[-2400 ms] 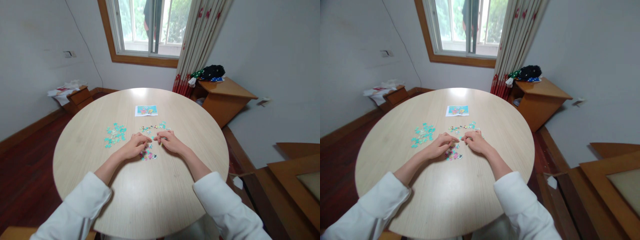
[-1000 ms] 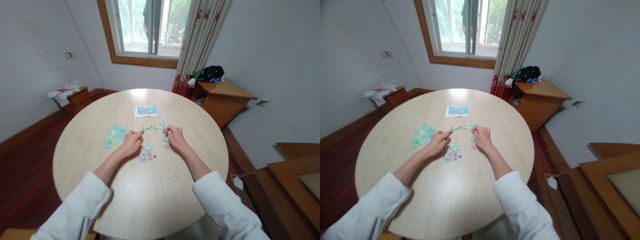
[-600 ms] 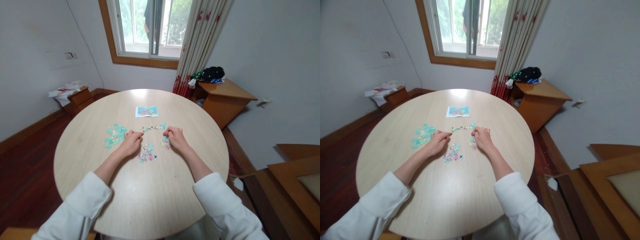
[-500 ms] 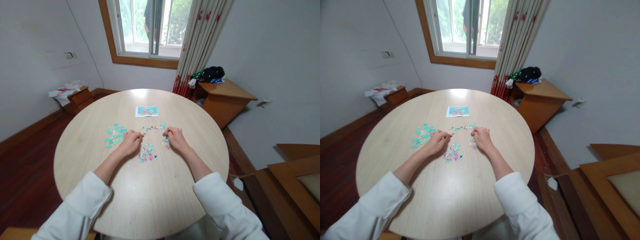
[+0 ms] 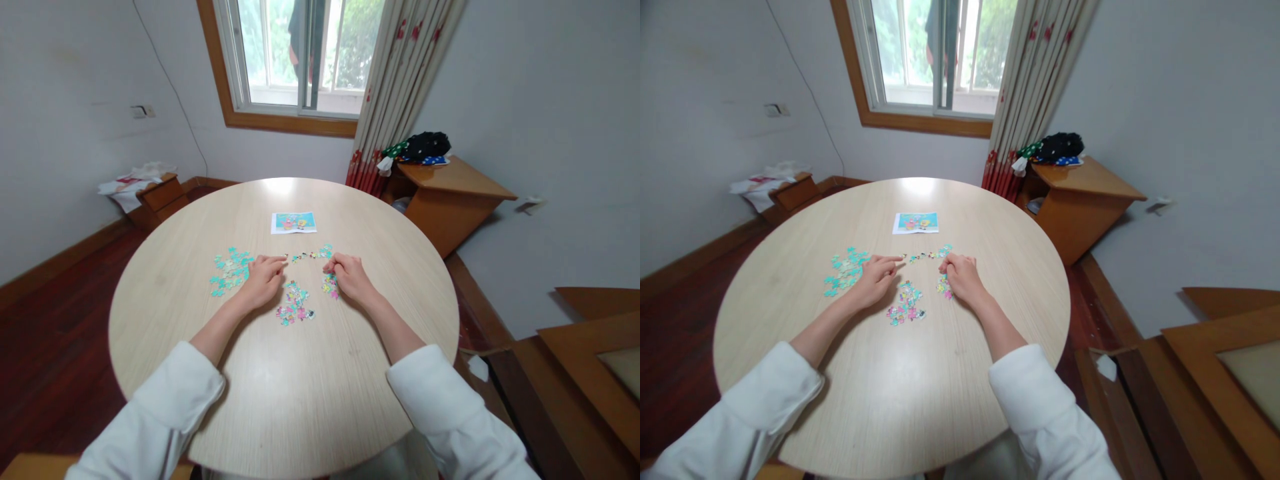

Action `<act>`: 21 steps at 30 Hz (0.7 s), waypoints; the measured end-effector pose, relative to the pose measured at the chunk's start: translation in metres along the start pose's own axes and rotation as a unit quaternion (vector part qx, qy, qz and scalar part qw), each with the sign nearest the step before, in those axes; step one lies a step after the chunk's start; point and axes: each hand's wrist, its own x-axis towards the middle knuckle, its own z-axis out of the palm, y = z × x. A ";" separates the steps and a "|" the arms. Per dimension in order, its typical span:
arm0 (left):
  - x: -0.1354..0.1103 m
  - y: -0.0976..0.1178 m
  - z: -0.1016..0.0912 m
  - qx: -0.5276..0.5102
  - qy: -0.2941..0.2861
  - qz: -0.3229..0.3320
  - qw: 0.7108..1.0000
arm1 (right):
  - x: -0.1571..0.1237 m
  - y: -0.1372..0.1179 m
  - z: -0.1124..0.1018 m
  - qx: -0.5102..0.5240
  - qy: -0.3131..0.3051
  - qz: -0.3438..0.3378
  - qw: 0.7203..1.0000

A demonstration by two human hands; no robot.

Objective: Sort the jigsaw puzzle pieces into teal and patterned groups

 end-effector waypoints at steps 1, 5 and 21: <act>0.002 -0.003 0.002 0.015 0.003 -0.010 1.000 | 0.000 -0.002 0.001 -0.002 -0.002 -0.004 1.000; 0.008 -0.011 0.008 0.067 -0.015 -0.025 0.997 | -0.003 -0.011 0.008 -0.025 -0.035 -0.033 0.999; -0.002 0.011 -0.007 0.032 -0.052 0.055 0.997 | -0.001 -0.005 0.009 -0.047 -0.038 -0.019 0.998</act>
